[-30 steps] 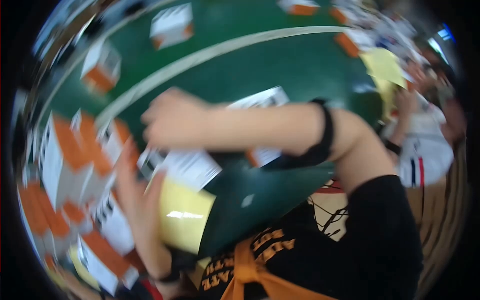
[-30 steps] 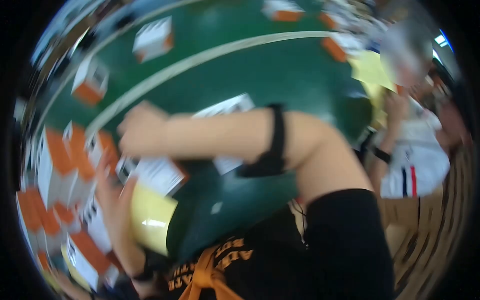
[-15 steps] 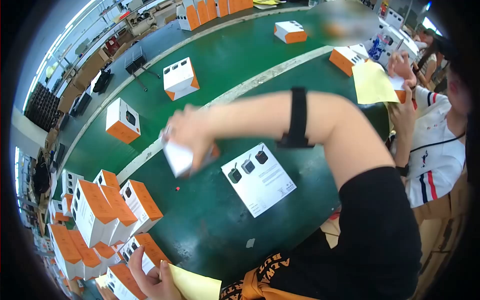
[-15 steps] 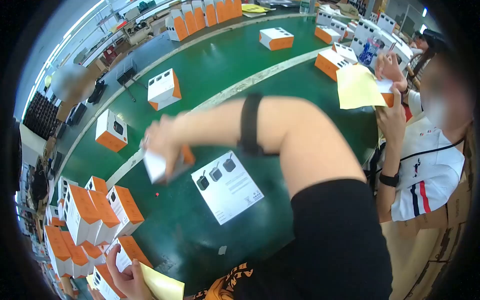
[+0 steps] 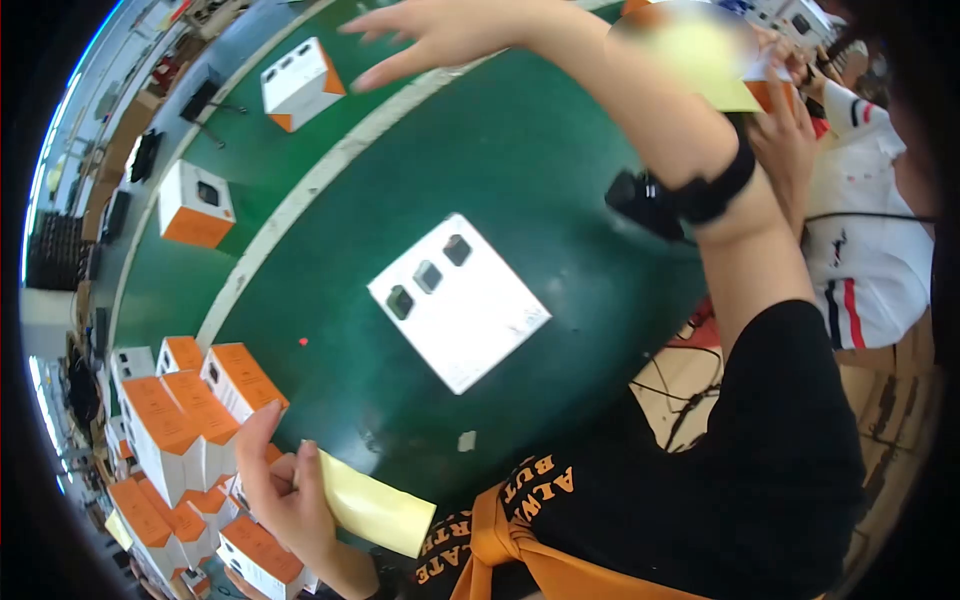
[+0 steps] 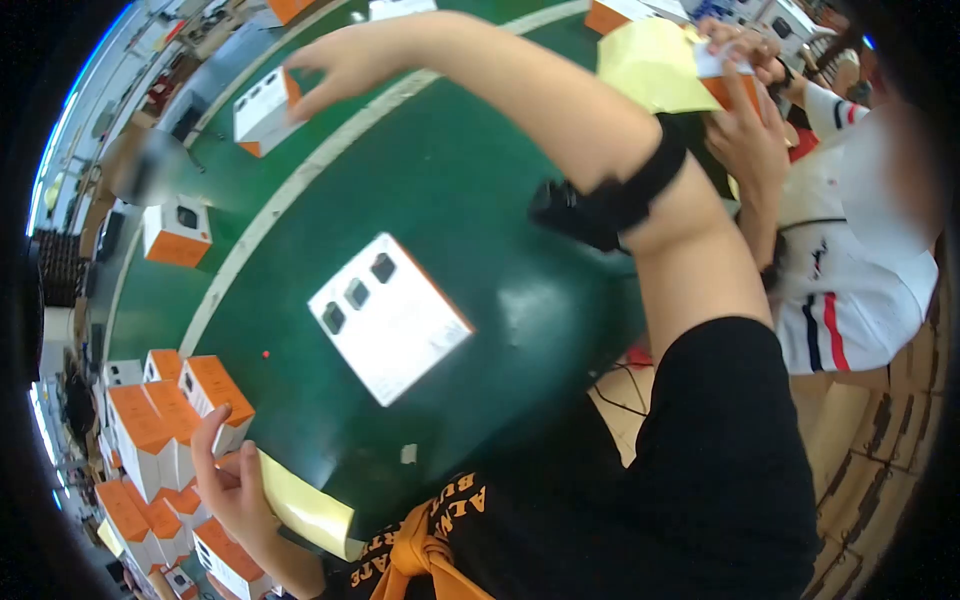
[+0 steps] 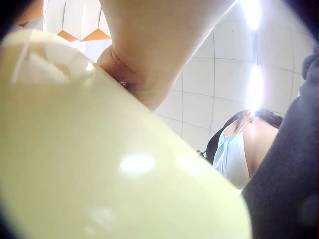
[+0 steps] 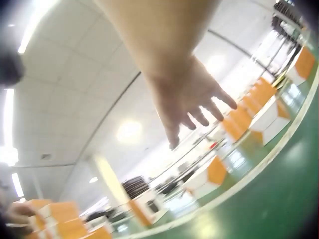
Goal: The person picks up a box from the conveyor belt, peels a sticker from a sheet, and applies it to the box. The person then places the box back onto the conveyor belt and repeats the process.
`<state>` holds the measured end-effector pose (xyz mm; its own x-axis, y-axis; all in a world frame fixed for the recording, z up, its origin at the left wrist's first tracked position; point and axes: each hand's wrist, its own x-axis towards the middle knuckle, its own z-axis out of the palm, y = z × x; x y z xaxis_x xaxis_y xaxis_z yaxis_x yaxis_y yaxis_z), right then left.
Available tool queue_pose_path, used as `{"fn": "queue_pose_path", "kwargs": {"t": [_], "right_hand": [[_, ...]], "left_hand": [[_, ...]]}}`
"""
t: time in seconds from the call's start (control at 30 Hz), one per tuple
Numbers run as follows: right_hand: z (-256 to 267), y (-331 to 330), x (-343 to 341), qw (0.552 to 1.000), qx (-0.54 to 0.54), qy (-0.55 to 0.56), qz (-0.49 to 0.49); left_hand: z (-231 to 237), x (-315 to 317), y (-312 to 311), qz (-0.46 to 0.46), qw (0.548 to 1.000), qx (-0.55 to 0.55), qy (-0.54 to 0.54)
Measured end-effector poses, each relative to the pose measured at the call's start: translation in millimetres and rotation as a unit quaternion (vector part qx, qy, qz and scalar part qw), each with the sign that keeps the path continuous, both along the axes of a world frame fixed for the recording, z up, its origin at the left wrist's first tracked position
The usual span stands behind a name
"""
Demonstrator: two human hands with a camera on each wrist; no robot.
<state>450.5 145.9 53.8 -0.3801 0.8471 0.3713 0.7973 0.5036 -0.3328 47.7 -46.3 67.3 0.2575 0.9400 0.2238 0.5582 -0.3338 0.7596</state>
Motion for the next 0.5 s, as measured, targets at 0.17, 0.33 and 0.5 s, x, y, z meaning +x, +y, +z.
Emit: {"fn": "queue_pose_path", "kwargs": {"t": [0.17,0.33,0.5], "right_hand": [[43.0,-111.8,-53.3,0.604,-0.273,0.745,0.075],[-15.6,-185.4,-76.9,0.993,-0.09,-0.043,0.068],[-55.9,-207.8,-128.4,0.984,0.002,-0.172,0.044]], "left_hand": [[3.1,35.3,21.5,-0.021,0.999,-0.031,-0.004],[2.3,47.8,4.1,-0.1,0.986,0.076,0.11],[14.5,34.2,-12.0,-0.092,0.993,0.056,0.045]]}}
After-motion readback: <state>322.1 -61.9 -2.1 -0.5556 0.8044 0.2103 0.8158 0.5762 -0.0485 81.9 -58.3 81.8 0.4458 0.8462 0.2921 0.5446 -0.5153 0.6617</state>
